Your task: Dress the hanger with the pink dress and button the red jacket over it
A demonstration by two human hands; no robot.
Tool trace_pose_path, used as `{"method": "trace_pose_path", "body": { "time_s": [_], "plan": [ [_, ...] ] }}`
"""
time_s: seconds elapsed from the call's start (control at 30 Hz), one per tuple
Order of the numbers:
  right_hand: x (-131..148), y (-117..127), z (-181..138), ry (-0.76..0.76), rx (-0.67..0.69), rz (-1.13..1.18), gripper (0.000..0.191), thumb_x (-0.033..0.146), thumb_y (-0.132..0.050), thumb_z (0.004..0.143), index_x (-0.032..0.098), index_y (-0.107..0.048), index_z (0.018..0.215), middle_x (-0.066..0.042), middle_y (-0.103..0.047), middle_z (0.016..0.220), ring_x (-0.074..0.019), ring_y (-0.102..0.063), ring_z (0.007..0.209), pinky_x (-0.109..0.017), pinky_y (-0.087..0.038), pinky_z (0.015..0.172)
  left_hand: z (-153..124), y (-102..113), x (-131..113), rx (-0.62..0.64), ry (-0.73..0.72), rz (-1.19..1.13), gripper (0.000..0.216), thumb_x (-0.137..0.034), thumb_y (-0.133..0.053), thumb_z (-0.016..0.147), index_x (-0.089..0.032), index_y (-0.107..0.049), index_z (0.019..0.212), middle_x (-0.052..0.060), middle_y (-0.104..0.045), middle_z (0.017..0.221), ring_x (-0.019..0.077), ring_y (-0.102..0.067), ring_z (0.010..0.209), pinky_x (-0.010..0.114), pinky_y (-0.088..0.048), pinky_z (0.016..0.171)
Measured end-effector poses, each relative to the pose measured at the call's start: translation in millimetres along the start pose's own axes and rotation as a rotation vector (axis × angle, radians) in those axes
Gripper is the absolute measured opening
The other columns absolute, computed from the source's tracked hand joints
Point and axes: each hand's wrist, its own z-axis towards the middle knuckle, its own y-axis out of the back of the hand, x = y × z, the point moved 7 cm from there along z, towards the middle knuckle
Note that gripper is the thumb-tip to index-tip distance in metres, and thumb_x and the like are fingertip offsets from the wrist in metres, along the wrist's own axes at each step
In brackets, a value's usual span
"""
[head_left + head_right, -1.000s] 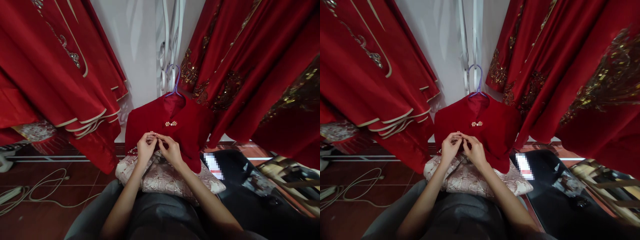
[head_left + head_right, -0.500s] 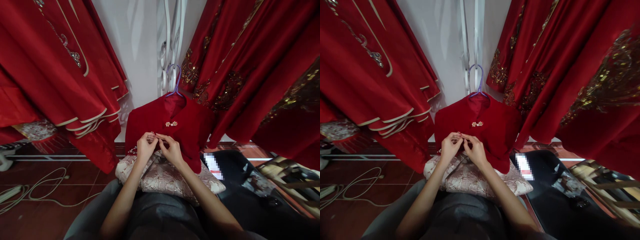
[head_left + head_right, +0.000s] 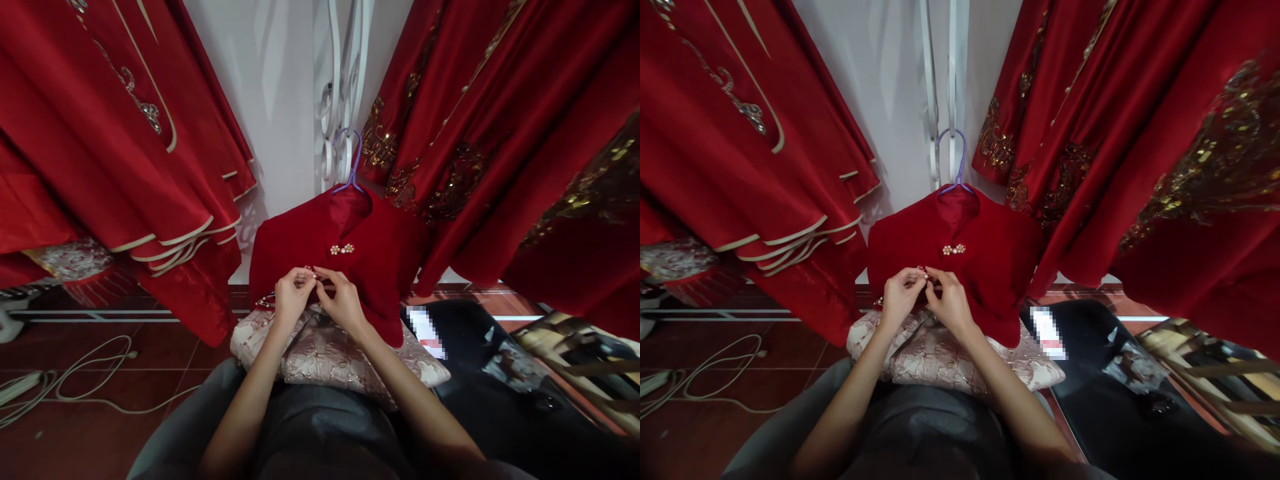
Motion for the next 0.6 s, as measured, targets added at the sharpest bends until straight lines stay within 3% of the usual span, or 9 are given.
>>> {"method": "trace_pose_path", "body": {
  "time_s": [0.17,0.33,0.6],
  "plan": [
    [-2.8,4.7,5.0,-0.015,0.042,0.058,0.04,0.02,-0.052,0.087,0.023,-0.058,0.126,-0.007,-0.069,0.109,-0.0168,-0.066,0.098,-0.029,-0.062,0.074,-2.2,-3.4,3.0,-0.013,0.001,-0.086,0.015,-0.021,-0.062,0.077,-0.016,-0.064,0.09,0.007,-0.072,0.088,0.0158,-0.069,0.081,0.028,-0.056,0.076],
    [-7.9,4.2,7.3,-0.008,0.081,0.09,0.035,0.02,-0.05,0.089,0.023,-0.059,0.122,-0.006,-0.07,0.108,-0.0163,-0.066,0.099,-0.03,-0.06,0.079,-7.3,-3.9,5.6,0.005,0.036,-0.135,0.016,-0.021,-0.062,0.078,-0.015,-0.066,0.092,0.007,-0.072,0.091,0.016,-0.069,0.084,0.029,-0.057,0.079],
    [-7.0,3.6,8.3,0.048,0.045,-0.042,0.028,0.019,-0.055,0.087,0.022,-0.064,0.113,-0.005,-0.067,0.096,-0.0168,-0.062,0.085,-0.029,-0.056,0.071,-8.7,-3.0,5.0,0.014,0.06,-0.135,0.02,-0.022,-0.069,0.072,-0.014,-0.067,0.09,0.007,-0.071,0.089,0.0164,-0.069,0.084,0.031,-0.057,0.081]
  ]
}}
